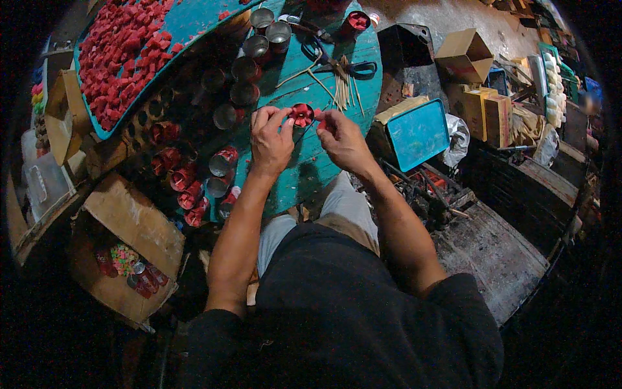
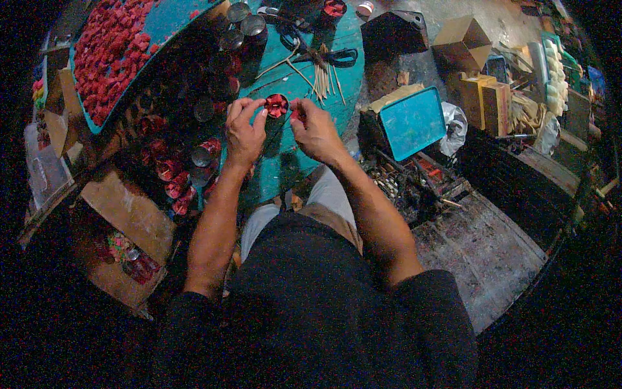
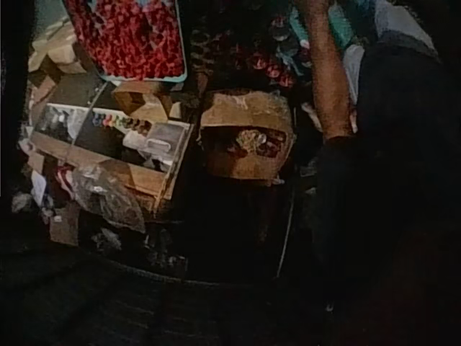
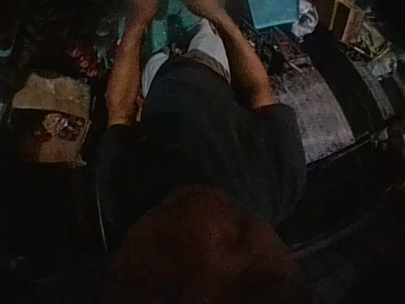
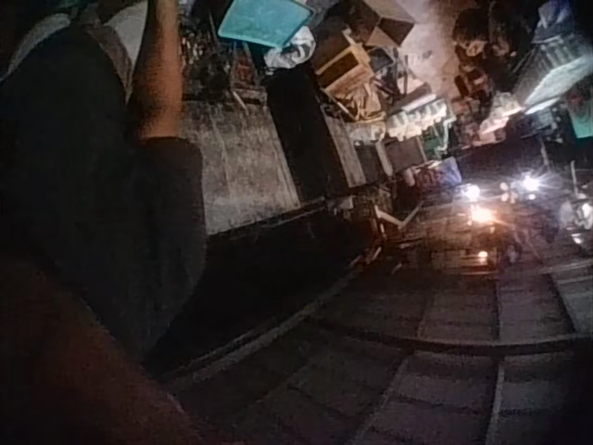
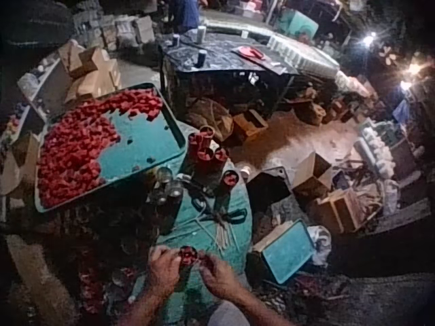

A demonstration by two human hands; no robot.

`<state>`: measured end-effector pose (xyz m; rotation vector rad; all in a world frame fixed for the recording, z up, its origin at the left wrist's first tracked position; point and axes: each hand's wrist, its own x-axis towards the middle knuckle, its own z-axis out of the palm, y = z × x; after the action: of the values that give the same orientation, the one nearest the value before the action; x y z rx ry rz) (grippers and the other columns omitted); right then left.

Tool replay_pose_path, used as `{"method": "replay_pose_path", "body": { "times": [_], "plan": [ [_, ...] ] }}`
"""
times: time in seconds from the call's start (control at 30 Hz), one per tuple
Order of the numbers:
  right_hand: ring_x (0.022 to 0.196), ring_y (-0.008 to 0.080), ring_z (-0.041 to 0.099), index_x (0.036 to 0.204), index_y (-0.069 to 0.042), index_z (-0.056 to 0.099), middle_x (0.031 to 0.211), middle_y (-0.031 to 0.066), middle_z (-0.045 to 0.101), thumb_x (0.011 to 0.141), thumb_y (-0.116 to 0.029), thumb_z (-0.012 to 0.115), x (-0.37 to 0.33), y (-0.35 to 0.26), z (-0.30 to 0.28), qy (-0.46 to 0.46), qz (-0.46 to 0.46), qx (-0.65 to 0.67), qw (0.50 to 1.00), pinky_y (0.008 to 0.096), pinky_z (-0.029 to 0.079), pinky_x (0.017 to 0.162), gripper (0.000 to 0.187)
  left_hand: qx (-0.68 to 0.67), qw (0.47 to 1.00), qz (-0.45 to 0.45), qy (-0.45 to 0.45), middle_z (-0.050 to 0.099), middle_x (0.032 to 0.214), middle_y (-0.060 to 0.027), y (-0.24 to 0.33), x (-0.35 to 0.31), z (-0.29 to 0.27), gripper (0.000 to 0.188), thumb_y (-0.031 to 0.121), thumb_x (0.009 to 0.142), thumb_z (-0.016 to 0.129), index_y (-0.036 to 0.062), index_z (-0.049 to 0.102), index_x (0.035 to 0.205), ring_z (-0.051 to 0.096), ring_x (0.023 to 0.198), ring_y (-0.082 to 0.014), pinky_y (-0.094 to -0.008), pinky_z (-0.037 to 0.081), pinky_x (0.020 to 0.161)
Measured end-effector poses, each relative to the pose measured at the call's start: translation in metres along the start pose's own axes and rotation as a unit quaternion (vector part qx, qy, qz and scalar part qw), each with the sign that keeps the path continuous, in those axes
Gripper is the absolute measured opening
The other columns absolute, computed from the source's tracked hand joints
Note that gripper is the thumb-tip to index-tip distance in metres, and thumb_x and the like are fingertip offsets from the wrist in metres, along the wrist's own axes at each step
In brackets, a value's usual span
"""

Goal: The person assembles small cylindrical firecrackers by filling them with red material, inserting wooden sticks, and trimming the sticks with scissors. The person works at a low table in a cluttered workshop, handling the components one at a time.

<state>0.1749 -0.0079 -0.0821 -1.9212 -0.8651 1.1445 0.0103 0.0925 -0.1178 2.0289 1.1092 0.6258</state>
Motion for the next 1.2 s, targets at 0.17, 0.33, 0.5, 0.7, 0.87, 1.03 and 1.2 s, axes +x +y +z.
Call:
{"method": "replay_pose_path", "body": {
  "times": [0.17,0.33,0.5,0.7,0.87,1.03,1.2],
  "plan": [
    [0.083,0.0149,0.067,0.121,0.003,0.067,0.099,0.0100,0.075,0.099,-0.007,0.071,0.002,-0.013,-0.014,-0.004,-0.106,-0.045,0.993,0.0294,0.055,0.075,0.024,0.022,1.000,0.011,0.014,0.064,0.121,-0.0160,0.002,-0.017,0.004,0.052,0.018,0.084,0.084,0.0045,0.067,0.132,0.062,0.112,-0.0364,-0.0448,0.052,0.098],
    [0.091,0.0166,0.073,0.121,0.000,0.071,0.104,0.0140,0.078,0.098,-0.006,0.074,0.018,-0.023,-0.010,0.001,-0.175,-0.001,0.985,0.0310,0.058,0.080,0.025,-0.051,0.998,-0.041,-0.017,0.058,0.136,-0.0264,0.005,-0.019,0.011,0.070,0.014,0.081,0.084,0.0001,0.055,0.143,0.058,0.123,-0.0464,-0.0500,0.048,0.107],
    [0.085,0.0158,0.072,0.128,-0.002,0.070,0.105,0.0135,0.078,0.094,-0.008,0.079,0.015,-0.022,-0.002,-0.041,-0.245,-0.117,0.962,0.0326,0.057,0.074,0.035,-0.092,0.989,-0.106,-0.053,0.060,0.135,-0.0254,0.005,-0.016,0.010,0.073,0.010,0.080,0.083,-0.0009,0.052,0.146,0.059,0.122,-0.0455,-0.0488,0.050,0.104],
    [0.086,0.0321,0.071,0.132,-0.004,0.066,0.096,0.0170,0.074,0.084,-0.010,0.084,0.006,-0.004,0.000,-0.012,-0.107,-0.003,0.994,0.0401,0.056,0.075,0.052,-0.079,0.991,-0.100,-0.032,0.061,0.136,-0.0206,0.005,-0.019,0.018,0.077,0.004,0.077,0.084,0.0010,0.052,0.147,0.063,0.121,-0.0388,-0.0438,0.055,0.098],
    [0.073,0.0299,0.069,0.131,-0.002,0.066,0.084,0.0155,0.074,0.084,-0.012,0.087,0.022,0.032,-0.014,-0.008,-0.111,-0.136,0.985,0.0388,0.055,0.071,0.053,-0.046,0.995,-0.080,-0.032,0.062,0.132,-0.0242,-0.003,-0.015,0.036,0.081,0.008,0.075,0.087,-0.0005,0.050,0.146,0.060,0.124,-0.0451,-0.0478,0.051,0.104],
    [0.068,0.0194,0.067,0.124,0.000,0.069,0.078,0.0117,0.072,0.090,-0.015,0.084,0.040,0.059,-0.013,-0.016,-0.072,-0.101,0.992,0.0364,0.054,0.065,0.040,0.000,0.998,-0.059,-0.013,0.067,0.128,-0.0224,-0.017,-0.005,0.057,0.074,0.015,0.074,0.090,0.0022,0.057,0.138,0.062,0.120,-0.0437,-0.0498,0.051,0.103],
    [0.068,0.0150,0.066,0.113,-0.001,0.076,0.078,0.0082,0.073,0.094,-0.028,0.080,0.073,0.071,-0.063,0.089,-0.020,-0.112,0.990,0.0339,0.054,0.064,0.033,0.030,0.999,-0.023,0.025,0.071,0.119,-0.0189,-0.018,-0.001,0.063,0.065,0.020,0.073,0.093,0.0045,0.064,0.129,0.068,0.111,-0.0395,-0.0473,0.055,0.097]
  ]
}}
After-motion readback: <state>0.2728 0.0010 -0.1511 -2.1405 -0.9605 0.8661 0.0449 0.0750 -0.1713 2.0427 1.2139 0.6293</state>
